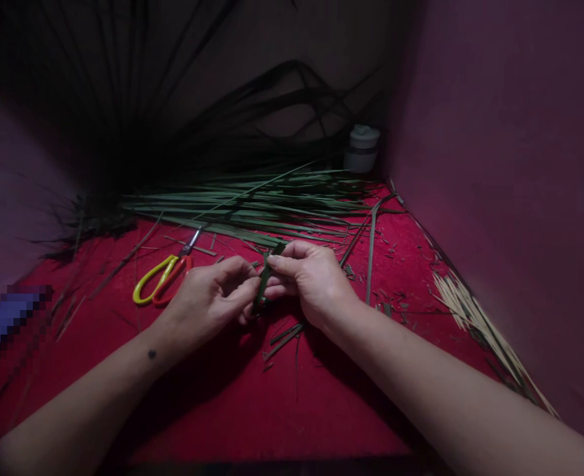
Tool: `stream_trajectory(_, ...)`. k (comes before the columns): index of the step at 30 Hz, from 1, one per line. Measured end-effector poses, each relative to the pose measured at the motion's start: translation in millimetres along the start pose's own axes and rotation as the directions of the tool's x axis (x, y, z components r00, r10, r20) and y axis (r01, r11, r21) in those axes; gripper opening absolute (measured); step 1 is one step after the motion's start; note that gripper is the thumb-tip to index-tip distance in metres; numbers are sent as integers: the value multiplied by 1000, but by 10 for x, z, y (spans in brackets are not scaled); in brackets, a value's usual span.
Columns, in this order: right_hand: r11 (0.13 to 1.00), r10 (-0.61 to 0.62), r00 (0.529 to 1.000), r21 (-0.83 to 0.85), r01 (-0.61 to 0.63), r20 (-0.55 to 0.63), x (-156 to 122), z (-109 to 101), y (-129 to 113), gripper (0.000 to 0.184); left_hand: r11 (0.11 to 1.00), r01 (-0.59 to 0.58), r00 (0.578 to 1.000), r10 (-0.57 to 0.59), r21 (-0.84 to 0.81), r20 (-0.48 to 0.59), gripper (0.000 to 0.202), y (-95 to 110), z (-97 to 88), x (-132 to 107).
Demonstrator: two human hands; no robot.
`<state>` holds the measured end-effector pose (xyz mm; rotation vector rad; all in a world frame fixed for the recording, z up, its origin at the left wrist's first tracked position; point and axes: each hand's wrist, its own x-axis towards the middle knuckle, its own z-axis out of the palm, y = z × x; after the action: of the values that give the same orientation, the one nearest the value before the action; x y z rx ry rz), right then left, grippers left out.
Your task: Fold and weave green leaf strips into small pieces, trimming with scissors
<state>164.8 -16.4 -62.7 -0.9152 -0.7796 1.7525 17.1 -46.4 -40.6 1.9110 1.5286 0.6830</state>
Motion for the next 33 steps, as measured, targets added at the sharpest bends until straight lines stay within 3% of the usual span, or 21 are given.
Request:
stream_trajectory(6, 1000, 9, 1000, -26, -9, 23, -8, 16, 9, 22, 991, 66, 996, -59, -117, 64, 22, -11, 21, 10)
stream_trajectory(14, 998, 50, 998, 35, -51, 37, 3, 21, 23, 17, 999, 37, 998, -38, 13, 46, 26, -22, 5, 29)
stream_trajectory(18, 998, 52, 997, 20, -53, 54, 14, 12, 31, 19, 997, 30, 996, -24, -65, 91, 25, -42, -17, 30)
stream_trajectory(27, 992, -14, 999, -121, 19, 39, 30, -15, 21, 19, 958, 156, 958, -87, -242, 272, 15, -42, -62, 46)
stream_trajectory(33, 978, -87, 996, -188, 85, -4, 23, -7, -1, 20, 941, 172, 948, -77, -293, 309, 6, -17, -84, 47)
